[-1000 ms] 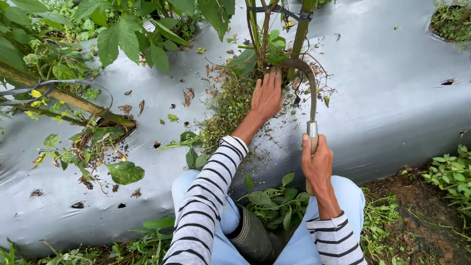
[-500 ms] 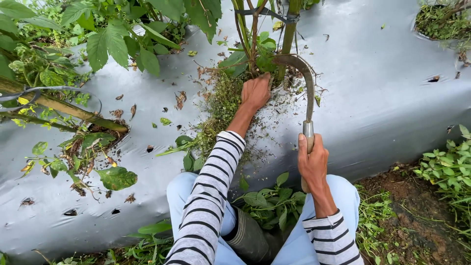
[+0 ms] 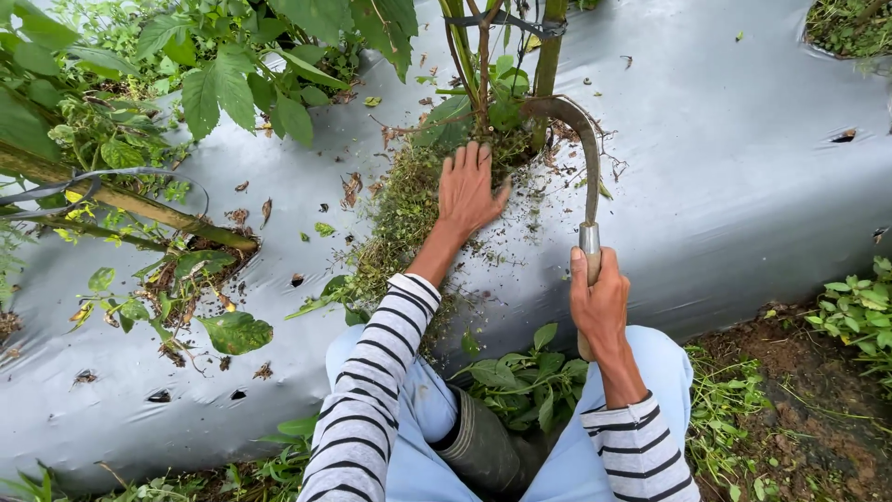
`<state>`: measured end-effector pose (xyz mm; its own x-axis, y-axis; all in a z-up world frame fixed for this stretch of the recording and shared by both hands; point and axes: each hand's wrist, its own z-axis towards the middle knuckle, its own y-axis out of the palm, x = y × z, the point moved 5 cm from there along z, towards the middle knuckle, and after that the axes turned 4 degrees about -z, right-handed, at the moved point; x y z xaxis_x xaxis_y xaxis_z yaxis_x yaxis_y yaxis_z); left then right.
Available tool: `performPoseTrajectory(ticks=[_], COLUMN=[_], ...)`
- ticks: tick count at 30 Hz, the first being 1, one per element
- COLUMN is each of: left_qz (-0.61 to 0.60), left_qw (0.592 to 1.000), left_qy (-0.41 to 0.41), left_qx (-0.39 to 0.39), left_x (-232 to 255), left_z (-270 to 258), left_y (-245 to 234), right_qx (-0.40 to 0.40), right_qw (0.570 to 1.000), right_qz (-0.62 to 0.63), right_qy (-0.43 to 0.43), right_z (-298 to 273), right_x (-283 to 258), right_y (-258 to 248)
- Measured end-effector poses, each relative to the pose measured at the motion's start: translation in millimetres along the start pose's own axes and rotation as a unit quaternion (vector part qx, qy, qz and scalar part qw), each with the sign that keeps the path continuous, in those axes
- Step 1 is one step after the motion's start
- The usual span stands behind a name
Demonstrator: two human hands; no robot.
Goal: The person squats beside a row of tomato plants and uses a sickle to cut weeds growing around the base of the plants. They pull the cut weeds away by hand and continue trimming vegetation near the plastic mulch.
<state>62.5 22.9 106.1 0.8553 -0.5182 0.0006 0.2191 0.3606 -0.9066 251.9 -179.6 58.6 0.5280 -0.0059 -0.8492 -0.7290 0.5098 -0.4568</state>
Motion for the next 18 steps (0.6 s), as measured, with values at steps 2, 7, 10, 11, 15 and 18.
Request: performPoseTrajectory(ticks=[2, 7, 10, 11, 15, 18], left_qz=[-0.006, -0.038, -0.265, -0.281, -0.156, -0.043], left_qw=[1.0, 0.997, 0.959, 0.957, 0.986, 0.992], left_qy=[-0.008, -0.034, -0.066, -0.058, -0.019, -0.012], left_qx=[-0.01, 0.058, 0.076, 0.052, -0.056, -0.12], left_x=[16.6, 14.6, -4.5, -6.3, -55.2, -103.1], left_z=[7.9, 38.6, 37.9, 32.7, 11.7, -11.9], left_y=[-3.2, 67.3, 74.4, 65.3, 75.6, 71.1], right_qx=[-0.001, 0.0, -0.003, -0.003, -0.002, -0.007], right_qw=[1.0, 1.0, 1.0, 1.0, 1.0, 1.0], right_qz=[0.004, -0.005, 0.012, 0.01, -0.002, 0.008], right_qy=[-0.004, -0.011, -0.019, -0.019, -0.012, -0.017], right_z=[-0.8, 1.6, 0.1, 0.0, 0.4, 0.9], right_x=[-4.4, 2.9, 2.9, 5.4, 8.5, 5.3], right_y=[-0.3, 3.4, 2.9, 3.0, 4.1, 6.9])
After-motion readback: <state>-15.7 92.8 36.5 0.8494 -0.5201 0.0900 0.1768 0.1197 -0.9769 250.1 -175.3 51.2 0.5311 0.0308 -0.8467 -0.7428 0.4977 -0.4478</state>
